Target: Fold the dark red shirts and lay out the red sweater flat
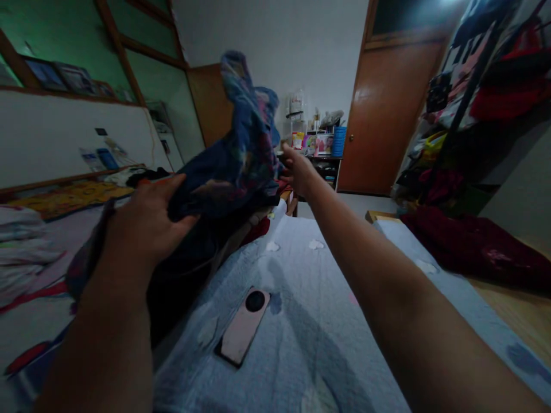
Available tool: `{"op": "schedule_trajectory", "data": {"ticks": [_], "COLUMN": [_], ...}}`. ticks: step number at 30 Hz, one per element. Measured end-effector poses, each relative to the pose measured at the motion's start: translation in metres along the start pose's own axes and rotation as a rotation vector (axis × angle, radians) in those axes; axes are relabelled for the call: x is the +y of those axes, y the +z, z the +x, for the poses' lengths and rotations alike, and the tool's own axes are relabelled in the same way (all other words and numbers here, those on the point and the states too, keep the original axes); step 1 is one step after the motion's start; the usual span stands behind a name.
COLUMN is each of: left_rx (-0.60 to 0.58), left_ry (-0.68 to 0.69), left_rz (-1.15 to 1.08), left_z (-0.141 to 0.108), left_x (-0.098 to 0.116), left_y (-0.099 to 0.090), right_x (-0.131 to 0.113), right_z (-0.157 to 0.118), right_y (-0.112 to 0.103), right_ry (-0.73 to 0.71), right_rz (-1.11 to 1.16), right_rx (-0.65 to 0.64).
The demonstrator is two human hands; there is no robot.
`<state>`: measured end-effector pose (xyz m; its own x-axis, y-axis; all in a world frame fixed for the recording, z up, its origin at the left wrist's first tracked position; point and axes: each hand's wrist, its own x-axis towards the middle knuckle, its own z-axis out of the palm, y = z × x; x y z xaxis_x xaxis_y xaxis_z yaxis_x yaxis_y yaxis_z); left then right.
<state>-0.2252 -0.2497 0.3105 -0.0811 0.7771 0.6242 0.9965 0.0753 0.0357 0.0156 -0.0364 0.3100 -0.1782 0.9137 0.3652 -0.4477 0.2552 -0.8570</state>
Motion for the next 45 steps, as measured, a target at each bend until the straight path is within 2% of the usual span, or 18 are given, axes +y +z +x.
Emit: {"op": "schedule_trajectory", "data": {"ticks": [2,4,5,8,10,12,15,19,22,26,29,33,36,38,39,40,43,45], "left_rx": [-0.126,-0.168,-0.135,0.018,0.011,-0.037,-0.102,-0.271,-0.276,-0.271,-0.352,-0.435,-0.504,-0.530,-0.516,-0.447,-0.062,0.157], "left_ry": [-0.065,-0.100,-0.101,-0.019,0.064,0.083,0.010,0.012,0.064,0.133,0.158,0.136,0.152,0.133,0.122,0.114,0.171,0.129], "left_rz": [0.113,0.185,0.208,0.220,0.193,0.180,0.185,0.167,0.164,0.219,0.359,0.591,0.597,0.529,0.492,0.459,0.240,0.110], "left_z": [0.003,-0.001,-0.005,-0.012,-0.008,0.003,0.018,0.012,-0.008,-0.019,-0.017,-0.015,-0.005,0.011,0.021,0.033,0.070,0.095], "left_x": [-0.014,-0.013,-0.007,0.026,0.047,0.056,0.040,0.000,-0.014,-0.014,-0.020,-0.037,-0.038,-0.025,-0.015,-0.005,0.023,0.029], "left_y": [0.001,0.008,0.013,0.029,0.038,0.048,0.066,0.094,0.102,0.096,0.091,0.083,0.070,0.060,0.055,0.051,0.051,0.066], "right_x": [0.042,0.089,0.111,0.160,0.176,0.182,0.187,0.193,0.195,0.195,0.197,0.199,0.200,0.199,0.199,0.198,0.196,0.195], "right_z": [-0.034,-0.082,-0.107,-0.176,-0.209,-0.233,-0.257,-0.277,-0.283,-0.282,-0.281,-0.282,-0.282,-0.282,-0.283,-0.283,-0.283,-0.283], "right_y": [0.000,-0.015,-0.026,-0.064,-0.086,-0.104,-0.123,-0.135,-0.137,-0.139,-0.141,-0.143,-0.143,-0.142,-0.141,-0.141,-0.139,-0.139], "right_ry": [0.137,0.212,0.243,0.231,0.233,0.238,0.211,0.076,0.031,0.047,0.041,0.031,0.014,0.010,0.011,0.013,0.018,0.019], "right_rz": [-0.124,-0.277,-0.399,-0.891,-0.991,-1.056,-1.210,-1.386,-1.393,-1.384,-1.367,-1.344,-1.356,-1.361,-1.360,-1.355,-1.341,-1.334], "right_rx": [-0.143,-0.224,-0.220,-0.077,-0.024,0.029,0.099,0.084,0.083,0.079,0.085,0.097,0.100,0.100,0.100,0.101,0.106,0.110]}}
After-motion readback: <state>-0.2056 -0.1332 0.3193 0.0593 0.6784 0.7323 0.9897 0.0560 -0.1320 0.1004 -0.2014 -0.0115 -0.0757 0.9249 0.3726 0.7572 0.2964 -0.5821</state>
